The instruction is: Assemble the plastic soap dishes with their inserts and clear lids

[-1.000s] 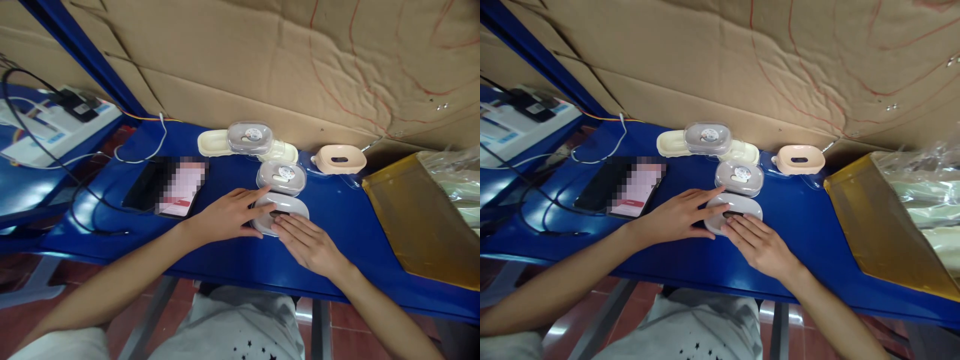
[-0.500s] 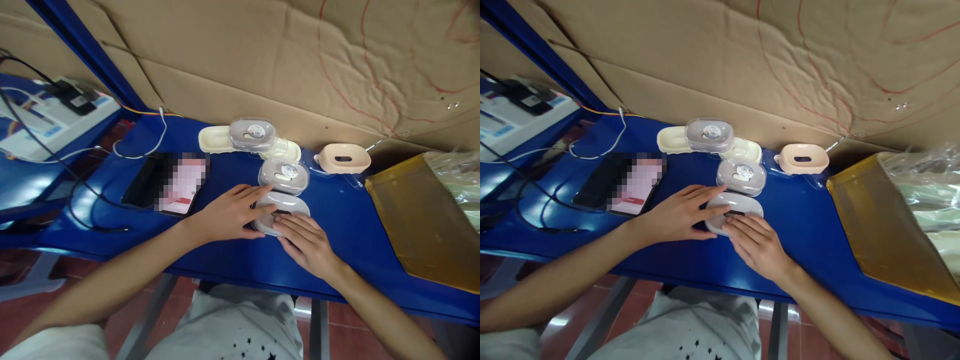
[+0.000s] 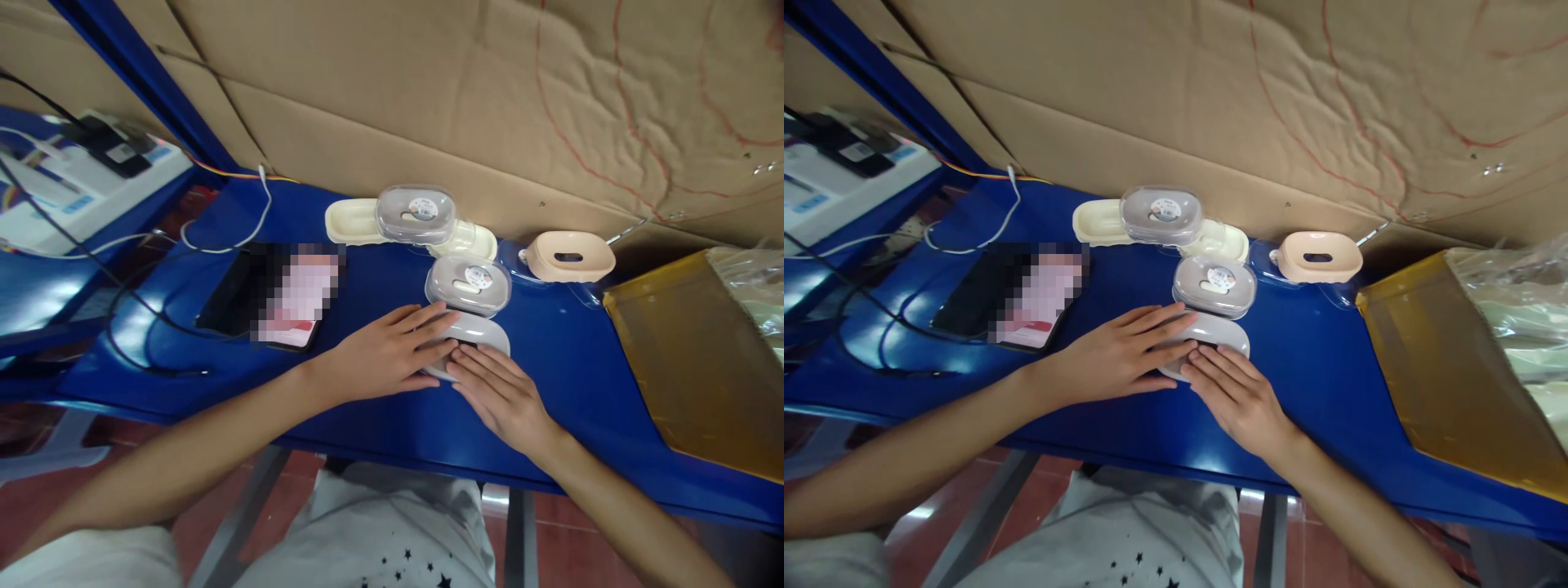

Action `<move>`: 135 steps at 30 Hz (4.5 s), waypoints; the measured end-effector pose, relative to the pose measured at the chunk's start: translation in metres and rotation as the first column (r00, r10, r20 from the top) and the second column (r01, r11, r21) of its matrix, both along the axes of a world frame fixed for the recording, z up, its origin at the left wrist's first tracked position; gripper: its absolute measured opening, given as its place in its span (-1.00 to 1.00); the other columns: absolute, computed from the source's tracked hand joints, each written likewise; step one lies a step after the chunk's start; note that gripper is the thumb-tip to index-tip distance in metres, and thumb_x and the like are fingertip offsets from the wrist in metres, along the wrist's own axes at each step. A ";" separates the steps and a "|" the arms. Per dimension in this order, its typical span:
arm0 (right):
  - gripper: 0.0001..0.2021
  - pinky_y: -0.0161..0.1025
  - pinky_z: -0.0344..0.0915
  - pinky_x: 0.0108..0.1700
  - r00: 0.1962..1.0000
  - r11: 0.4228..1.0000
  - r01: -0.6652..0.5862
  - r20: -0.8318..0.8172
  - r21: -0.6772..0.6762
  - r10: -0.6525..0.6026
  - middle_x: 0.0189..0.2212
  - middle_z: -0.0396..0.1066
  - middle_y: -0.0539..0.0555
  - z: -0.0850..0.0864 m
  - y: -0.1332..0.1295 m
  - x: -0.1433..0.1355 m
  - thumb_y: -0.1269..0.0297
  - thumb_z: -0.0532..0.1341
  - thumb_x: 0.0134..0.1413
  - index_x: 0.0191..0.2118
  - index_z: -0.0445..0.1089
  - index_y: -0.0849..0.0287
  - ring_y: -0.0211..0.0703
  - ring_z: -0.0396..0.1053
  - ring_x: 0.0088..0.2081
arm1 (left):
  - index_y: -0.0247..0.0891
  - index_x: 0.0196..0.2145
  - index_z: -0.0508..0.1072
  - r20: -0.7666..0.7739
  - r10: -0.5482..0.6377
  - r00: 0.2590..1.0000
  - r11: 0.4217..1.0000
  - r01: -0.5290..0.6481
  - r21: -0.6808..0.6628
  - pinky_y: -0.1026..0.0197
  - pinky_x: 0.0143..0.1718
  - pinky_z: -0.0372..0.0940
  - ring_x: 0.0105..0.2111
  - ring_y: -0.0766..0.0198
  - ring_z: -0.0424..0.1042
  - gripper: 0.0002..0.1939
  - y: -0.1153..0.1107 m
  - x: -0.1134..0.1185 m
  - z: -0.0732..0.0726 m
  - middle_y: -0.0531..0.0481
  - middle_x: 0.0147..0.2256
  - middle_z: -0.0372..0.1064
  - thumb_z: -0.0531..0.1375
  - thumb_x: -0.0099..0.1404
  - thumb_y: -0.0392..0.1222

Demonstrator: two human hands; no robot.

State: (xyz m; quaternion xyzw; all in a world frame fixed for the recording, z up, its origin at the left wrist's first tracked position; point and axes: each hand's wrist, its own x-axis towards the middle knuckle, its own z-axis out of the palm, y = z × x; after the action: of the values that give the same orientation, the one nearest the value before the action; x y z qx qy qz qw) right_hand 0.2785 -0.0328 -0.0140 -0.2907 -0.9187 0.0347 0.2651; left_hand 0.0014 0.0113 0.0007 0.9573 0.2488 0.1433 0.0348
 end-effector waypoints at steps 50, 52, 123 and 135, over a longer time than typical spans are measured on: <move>-0.14 0.25 0.21 0.52 0.997 0.860 0.080 0.027 -0.504 -0.077 0.65 -0.16 0.06 0.006 0.020 0.038 0.02 0.30 0.44 0.64 -0.15 -0.21 0.27 -0.02 0.59 | -0.02 0.60 -0.01 0.318 0.141 0.938 0.899 0.013 -0.437 -0.25 0.50 0.20 0.51 -0.17 0.17 0.00 0.006 -0.007 -0.014 -0.28 0.53 0.06 0.42 0.42 0.09; -0.15 0.27 0.21 0.52 0.997 0.866 0.073 0.035 -0.495 -0.064 0.65 -0.14 0.06 0.006 0.020 0.039 0.00 0.30 0.44 0.64 -0.12 -0.22 0.29 0.00 0.59 | -0.02 0.58 0.04 0.316 0.137 0.939 0.893 0.021 -0.450 -0.25 0.50 0.21 0.50 -0.18 0.18 -0.02 0.006 -0.008 -0.014 -0.30 0.52 0.07 0.42 0.42 0.10; -0.36 0.39 0.24 0.43 0.865 0.769 0.501 0.218 -0.397 -0.452 0.41 0.21 0.28 0.033 0.034 0.135 -0.17 0.38 0.28 0.33 0.30 -0.05 0.35 0.26 0.44 | -0.04 0.46 0.11 0.338 0.114 0.934 0.843 0.089 -0.530 -0.36 0.42 0.20 0.39 -0.25 0.24 -0.03 -0.016 0.008 -0.009 -0.31 0.37 0.19 0.47 0.23 -0.22; -0.51 0.28 0.30 0.43 0.829 0.765 0.558 0.159 -0.322 -0.537 0.38 0.41 0.17 0.041 0.050 0.122 -0.09 0.23 0.45 0.36 0.38 -0.08 0.26 0.36 0.40 | -0.13 0.42 0.17 0.182 0.131 0.975 0.911 -0.045 -0.410 -0.29 0.42 0.18 0.40 -0.21 0.25 -0.16 -0.008 0.003 -0.009 -0.31 0.39 0.22 0.44 0.31 -0.20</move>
State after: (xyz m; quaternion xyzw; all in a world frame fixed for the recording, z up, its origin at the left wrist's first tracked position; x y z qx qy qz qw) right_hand 0.4009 0.0174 0.0273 -0.5894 -0.7793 0.1126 0.1804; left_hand 0.0040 0.0031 -0.0087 0.8972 0.3112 0.1884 0.2504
